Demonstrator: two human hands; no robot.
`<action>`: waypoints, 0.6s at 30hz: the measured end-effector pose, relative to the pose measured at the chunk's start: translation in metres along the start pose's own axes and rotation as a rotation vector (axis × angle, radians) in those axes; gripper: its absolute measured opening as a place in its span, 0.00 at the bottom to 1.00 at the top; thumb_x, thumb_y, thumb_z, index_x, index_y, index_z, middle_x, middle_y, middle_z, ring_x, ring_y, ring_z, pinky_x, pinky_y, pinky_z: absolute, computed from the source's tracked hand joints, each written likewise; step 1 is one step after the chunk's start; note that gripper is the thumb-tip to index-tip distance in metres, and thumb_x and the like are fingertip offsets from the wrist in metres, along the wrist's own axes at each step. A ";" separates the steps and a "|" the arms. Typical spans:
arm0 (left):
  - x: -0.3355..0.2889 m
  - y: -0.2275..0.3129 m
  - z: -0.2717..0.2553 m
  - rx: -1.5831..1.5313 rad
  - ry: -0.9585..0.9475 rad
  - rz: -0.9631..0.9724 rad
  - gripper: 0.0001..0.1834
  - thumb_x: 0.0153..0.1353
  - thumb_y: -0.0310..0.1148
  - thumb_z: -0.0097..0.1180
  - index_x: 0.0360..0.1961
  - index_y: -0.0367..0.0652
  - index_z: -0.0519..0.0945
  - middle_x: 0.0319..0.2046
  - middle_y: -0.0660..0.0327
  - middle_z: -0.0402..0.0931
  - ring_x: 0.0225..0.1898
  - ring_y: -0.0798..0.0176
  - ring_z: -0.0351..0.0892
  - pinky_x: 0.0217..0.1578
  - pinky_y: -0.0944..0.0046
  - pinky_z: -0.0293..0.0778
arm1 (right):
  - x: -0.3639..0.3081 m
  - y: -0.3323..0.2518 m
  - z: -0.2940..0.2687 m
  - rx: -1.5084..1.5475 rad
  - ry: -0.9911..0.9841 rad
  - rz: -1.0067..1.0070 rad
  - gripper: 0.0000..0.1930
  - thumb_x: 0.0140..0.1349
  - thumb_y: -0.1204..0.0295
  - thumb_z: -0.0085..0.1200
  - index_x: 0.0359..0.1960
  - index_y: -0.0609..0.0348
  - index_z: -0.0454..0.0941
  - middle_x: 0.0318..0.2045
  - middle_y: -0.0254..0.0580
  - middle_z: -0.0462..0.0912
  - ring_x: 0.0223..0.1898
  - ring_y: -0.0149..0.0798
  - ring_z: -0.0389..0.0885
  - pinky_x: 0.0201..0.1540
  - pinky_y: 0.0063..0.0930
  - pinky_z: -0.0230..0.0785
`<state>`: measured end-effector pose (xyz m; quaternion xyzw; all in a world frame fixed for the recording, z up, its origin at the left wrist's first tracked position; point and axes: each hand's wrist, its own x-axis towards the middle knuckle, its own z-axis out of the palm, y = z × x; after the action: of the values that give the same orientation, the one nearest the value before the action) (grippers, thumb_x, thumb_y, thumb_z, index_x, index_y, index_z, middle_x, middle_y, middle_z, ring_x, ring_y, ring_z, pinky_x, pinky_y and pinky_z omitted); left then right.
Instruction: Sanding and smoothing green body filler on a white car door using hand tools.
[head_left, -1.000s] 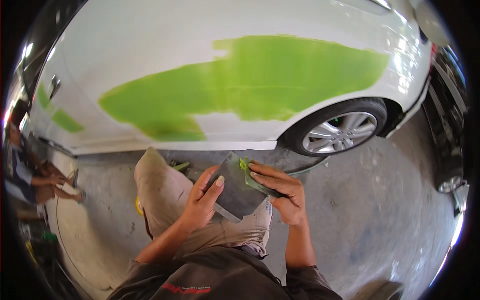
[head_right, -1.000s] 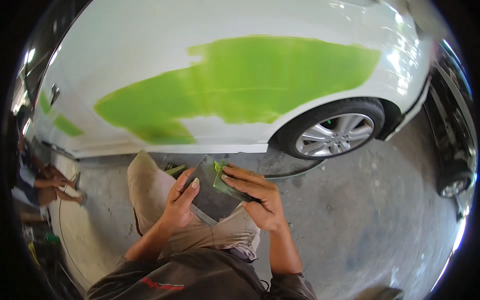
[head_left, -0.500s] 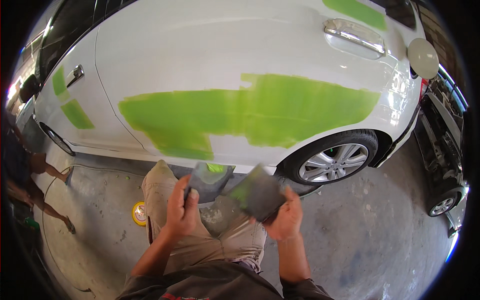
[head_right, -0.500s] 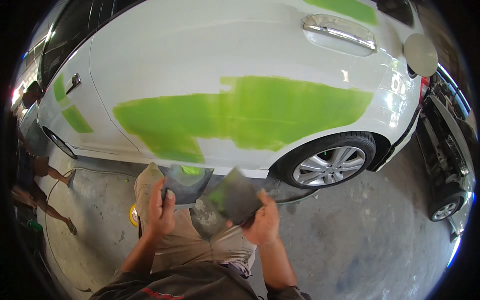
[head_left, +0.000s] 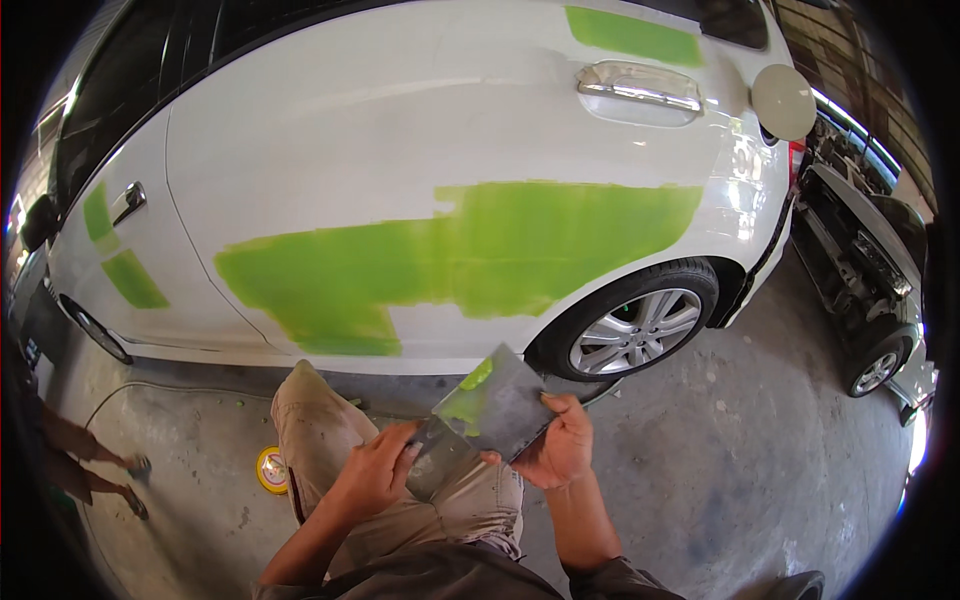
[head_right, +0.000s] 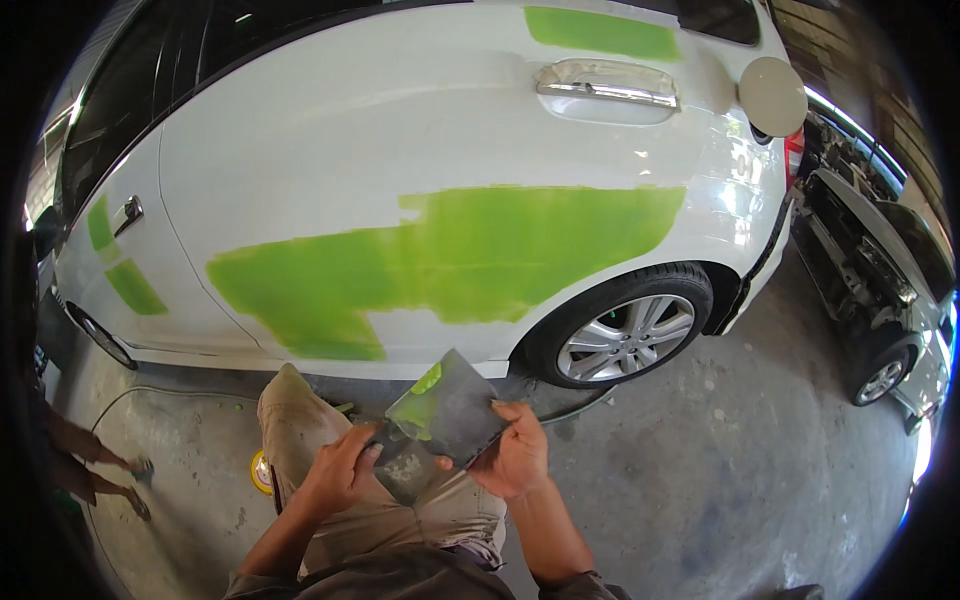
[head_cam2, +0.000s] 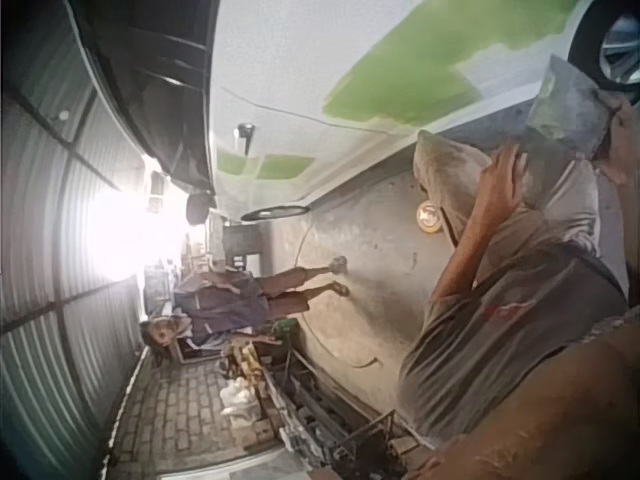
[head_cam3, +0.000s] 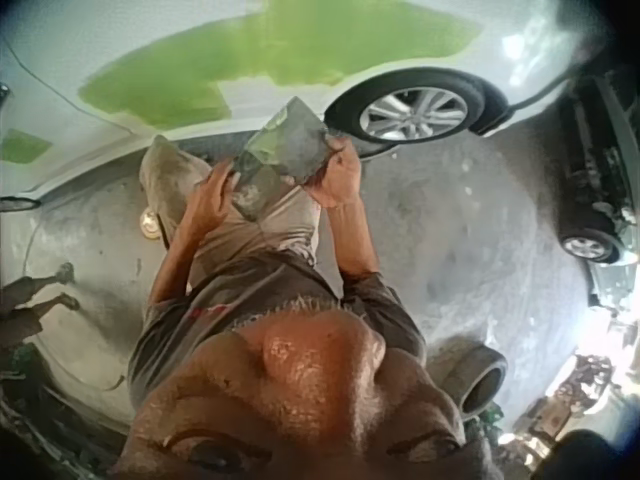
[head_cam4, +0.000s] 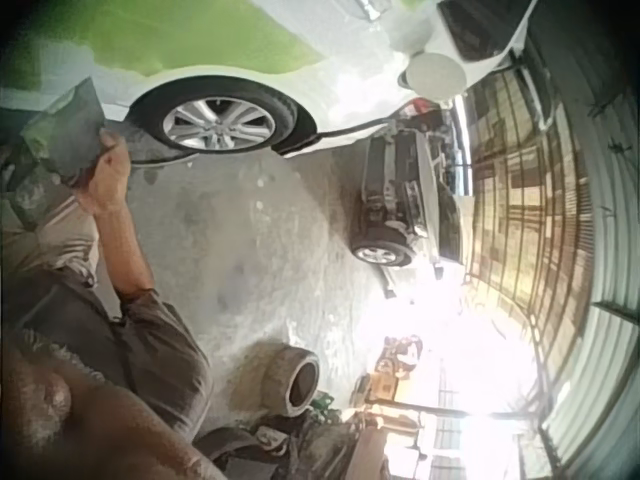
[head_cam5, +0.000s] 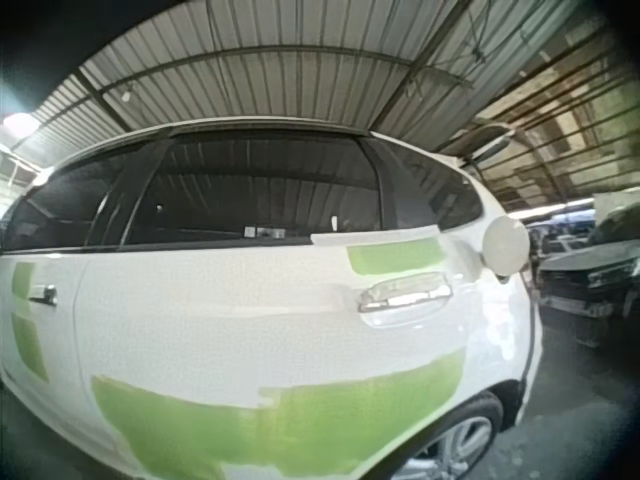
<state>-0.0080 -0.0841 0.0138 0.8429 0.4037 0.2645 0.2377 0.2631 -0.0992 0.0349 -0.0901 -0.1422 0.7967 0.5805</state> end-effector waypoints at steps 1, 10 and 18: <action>0.001 -0.003 0.008 -0.149 0.095 -0.030 0.21 0.76 0.30 0.54 0.67 0.39 0.73 0.49 0.52 0.82 0.46 0.55 0.85 0.44 0.54 0.81 | -0.002 -0.005 -0.004 -0.003 0.003 -0.015 0.30 0.73 0.51 0.44 0.70 0.55 0.74 0.60 0.51 0.83 0.55 0.56 0.82 0.44 0.52 0.75; 0.037 0.041 0.015 -1.257 0.306 -0.187 0.22 0.81 0.32 0.51 0.70 0.35 0.69 0.54 0.63 0.80 0.51 0.73 0.76 0.54 0.71 0.71 | 0.007 -0.025 0.014 -1.669 -0.501 -0.763 0.33 0.53 0.67 0.48 0.63 0.60 0.84 0.69 0.58 0.78 0.72 0.63 0.72 0.75 0.55 0.60; 0.061 0.036 0.011 -1.011 0.318 -0.105 0.24 0.80 0.32 0.50 0.72 0.32 0.68 0.55 0.63 0.79 0.53 0.73 0.74 0.56 0.70 0.69 | -0.006 -0.058 0.026 -1.885 0.027 -0.780 0.31 0.51 0.74 0.48 0.60 0.61 0.85 0.60 0.59 0.83 0.58 0.64 0.81 0.66 0.50 0.71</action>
<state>0.0512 -0.0571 0.0430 0.5514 0.2986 0.5385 0.5629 0.3089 -0.0921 0.0784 -0.4667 -0.7246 0.1146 0.4939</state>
